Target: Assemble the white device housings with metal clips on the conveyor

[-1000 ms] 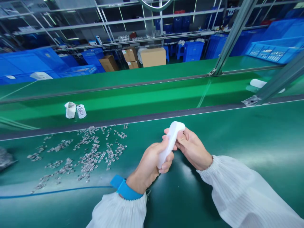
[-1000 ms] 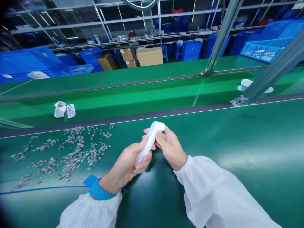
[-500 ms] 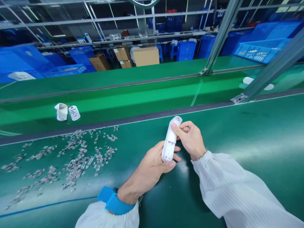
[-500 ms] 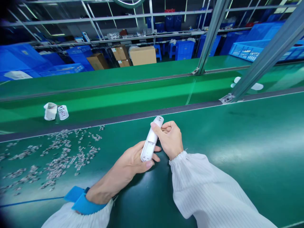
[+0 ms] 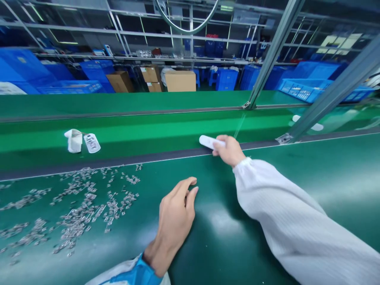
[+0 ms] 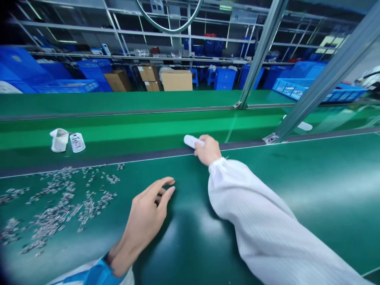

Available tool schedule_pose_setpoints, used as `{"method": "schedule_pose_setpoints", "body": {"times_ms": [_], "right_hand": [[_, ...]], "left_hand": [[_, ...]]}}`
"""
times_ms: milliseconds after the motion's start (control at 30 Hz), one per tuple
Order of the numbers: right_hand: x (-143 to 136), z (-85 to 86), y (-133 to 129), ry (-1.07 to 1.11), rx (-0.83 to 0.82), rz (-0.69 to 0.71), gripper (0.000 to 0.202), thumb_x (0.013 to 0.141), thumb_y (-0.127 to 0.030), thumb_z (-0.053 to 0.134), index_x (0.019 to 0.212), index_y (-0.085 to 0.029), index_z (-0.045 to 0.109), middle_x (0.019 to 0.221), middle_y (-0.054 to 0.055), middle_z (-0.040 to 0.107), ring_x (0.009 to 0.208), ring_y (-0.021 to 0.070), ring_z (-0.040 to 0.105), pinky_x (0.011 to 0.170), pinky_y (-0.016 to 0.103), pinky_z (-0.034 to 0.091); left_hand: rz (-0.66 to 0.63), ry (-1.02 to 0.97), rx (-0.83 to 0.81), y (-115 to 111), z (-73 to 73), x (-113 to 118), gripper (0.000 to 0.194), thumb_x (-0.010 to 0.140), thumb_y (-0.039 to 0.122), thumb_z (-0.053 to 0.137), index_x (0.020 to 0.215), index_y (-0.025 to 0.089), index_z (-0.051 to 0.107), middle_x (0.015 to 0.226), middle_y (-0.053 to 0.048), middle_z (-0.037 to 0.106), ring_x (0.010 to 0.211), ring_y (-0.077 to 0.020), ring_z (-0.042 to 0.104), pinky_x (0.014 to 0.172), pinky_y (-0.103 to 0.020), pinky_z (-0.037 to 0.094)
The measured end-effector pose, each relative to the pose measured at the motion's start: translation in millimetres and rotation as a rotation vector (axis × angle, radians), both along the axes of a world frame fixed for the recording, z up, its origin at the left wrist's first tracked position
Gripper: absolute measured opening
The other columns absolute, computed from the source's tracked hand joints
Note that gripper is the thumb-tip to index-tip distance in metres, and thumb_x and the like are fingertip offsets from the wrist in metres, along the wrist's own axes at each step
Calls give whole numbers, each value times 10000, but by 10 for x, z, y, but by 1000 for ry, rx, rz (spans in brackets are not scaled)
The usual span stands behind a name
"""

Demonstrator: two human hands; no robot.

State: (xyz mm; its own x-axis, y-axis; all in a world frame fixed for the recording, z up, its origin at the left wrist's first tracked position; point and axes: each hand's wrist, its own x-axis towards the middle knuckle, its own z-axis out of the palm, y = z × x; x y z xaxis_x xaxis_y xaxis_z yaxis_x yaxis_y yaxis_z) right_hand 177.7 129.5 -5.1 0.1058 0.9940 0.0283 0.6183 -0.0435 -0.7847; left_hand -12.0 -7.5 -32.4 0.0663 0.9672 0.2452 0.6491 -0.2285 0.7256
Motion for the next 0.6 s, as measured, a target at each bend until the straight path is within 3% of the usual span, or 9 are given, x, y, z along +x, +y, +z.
{"method": "schedule_pose_setpoints", "body": {"times_ms": [33, 100, 233, 400, 500, 600], "right_hand": [[54, 8, 182, -47, 55, -43, 369, 901, -206, 475, 1255, -122, 536, 897, 110, 735, 835, 214, 713, 831, 342, 522], [144, -34, 476, -150, 135, -97, 411, 884, -134, 456, 1291, -109, 508, 1117, 170, 685, 1063, 253, 648, 966, 379, 452], [255, -259, 658, -313, 200, -145, 398, 808, -95, 491, 1196, -102, 580, 1193, 206, 634, 1162, 321, 550, 1008, 449, 394], [239, -434, 305, -356, 308, -230, 501, 834, -218, 471, 1291, -12, 469, 1323, 301, 490, 1249, 391, 414, 1032, 554, 314], [159, -527, 2, -390, 513, -180, 434, 810, -280, 529, 1199, -88, 541, 1197, 233, 577, 1154, 367, 496, 1006, 528, 365], [12, -608, -345, -339, 589, -72, 336, 823, -315, 546, 1124, -172, 584, 1100, 168, 618, 1032, 331, 568, 936, 489, 441]], "left_hand": [[4, 10, -6, 5, -7, -18, 232, 949, 294, 504, 1146, 253, 621, 1151, -17, 694, 904, -172, 666, 802, -298, 527], [-6, 26, -22, 16, -22, -43, 236, 950, 292, 492, 1139, 249, 627, 1157, -26, 695, 971, -201, 665, 846, -331, 533], [-4, 11, -12, 32, -29, -53, 232, 944, 269, 485, 1115, 236, 638, 1179, -65, 679, 1083, -248, 634, 940, -401, 509], [76, 46, 83, -27, 14, -38, 308, 909, 198, 512, 1209, 200, 582, 1353, -130, 551, 1257, -296, 491, 1070, -494, 390], [174, 146, 61, -45, 27, -87, 385, 891, 206, 529, 1274, 173, 535, 1426, -167, 459, 1281, -335, 438, 1022, -527, 403], [269, 244, -16, 14, 68, -268, 337, 883, 221, 543, 1211, 153, 583, 1361, -172, 505, 1238, -330, 471, 993, -496, 419]]}}
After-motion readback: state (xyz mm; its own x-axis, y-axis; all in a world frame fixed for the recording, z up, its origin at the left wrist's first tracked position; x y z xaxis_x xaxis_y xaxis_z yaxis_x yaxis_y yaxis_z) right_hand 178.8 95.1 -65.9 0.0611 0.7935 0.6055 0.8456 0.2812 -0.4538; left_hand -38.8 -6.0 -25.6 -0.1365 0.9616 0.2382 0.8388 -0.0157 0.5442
